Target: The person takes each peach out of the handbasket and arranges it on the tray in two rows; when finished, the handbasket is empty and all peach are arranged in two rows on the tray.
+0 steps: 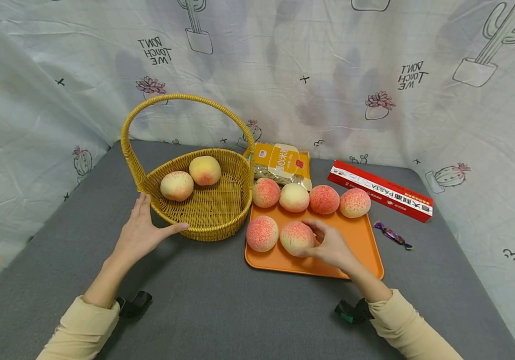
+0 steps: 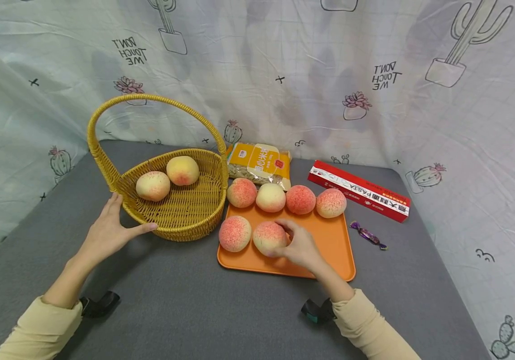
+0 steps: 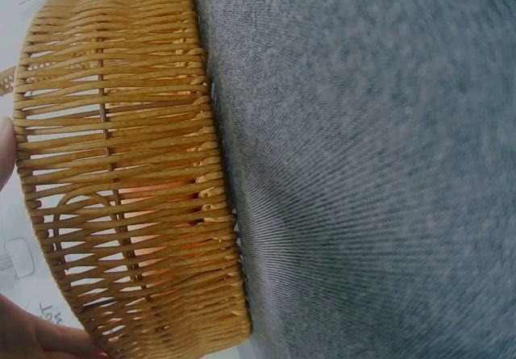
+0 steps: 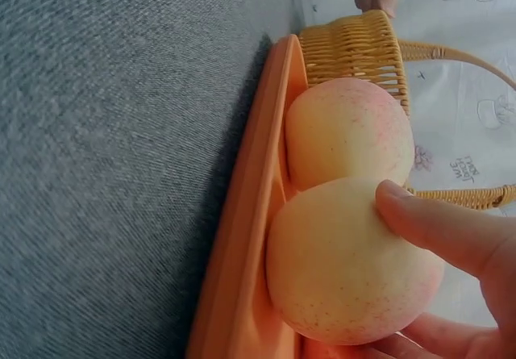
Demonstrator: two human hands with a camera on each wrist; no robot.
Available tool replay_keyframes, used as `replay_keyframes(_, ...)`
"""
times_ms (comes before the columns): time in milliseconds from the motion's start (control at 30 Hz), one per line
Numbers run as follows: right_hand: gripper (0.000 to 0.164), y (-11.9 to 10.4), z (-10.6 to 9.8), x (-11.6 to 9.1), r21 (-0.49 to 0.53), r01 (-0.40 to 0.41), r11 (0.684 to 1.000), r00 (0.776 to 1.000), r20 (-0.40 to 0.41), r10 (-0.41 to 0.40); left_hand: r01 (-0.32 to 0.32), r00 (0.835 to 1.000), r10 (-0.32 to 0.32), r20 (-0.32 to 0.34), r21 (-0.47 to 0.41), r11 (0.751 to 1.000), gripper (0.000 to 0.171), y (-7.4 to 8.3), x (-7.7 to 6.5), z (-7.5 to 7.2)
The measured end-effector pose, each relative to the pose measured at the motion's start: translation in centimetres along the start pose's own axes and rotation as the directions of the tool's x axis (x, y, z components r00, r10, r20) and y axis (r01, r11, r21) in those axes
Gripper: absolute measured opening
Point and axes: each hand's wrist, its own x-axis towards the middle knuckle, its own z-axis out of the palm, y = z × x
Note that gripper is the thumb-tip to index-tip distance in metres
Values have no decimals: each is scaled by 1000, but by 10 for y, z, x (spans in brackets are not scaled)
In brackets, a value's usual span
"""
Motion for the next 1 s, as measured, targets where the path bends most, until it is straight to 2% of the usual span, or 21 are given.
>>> replay_keyframes(133,71,0,1,0,32,-21,999,1000,2,21,-2,1000,2,-1,0,1000,124,0,0,0)
replay_keyframes(267,70,0,4,0,42,-8,999,1000,-13,8,3,1000,-3,4,5,1000,124,-1,0,0)
replay_keyframes(500,73,-2,-1,3,-23,-6,1000,999,40,7,2,1000,-2,10,6,1000,124,-2,1,0)
replay_keyframes(600,75,-9,-8,7,-49,-16,999,998,59,19,1,1000,-1,11,6,1000,124,-2,1,1)
replay_keyframes(767,73,-26,-14,14,-52,9,999,999,45,-6,7,1000,-7,12,10,1000,124,-1,0,0)
replay_keyframes(1000,69,-49,-4,25,-45,31,999,997,68,-28,9,1000,-10,15,12,1000,125,0,1,0)
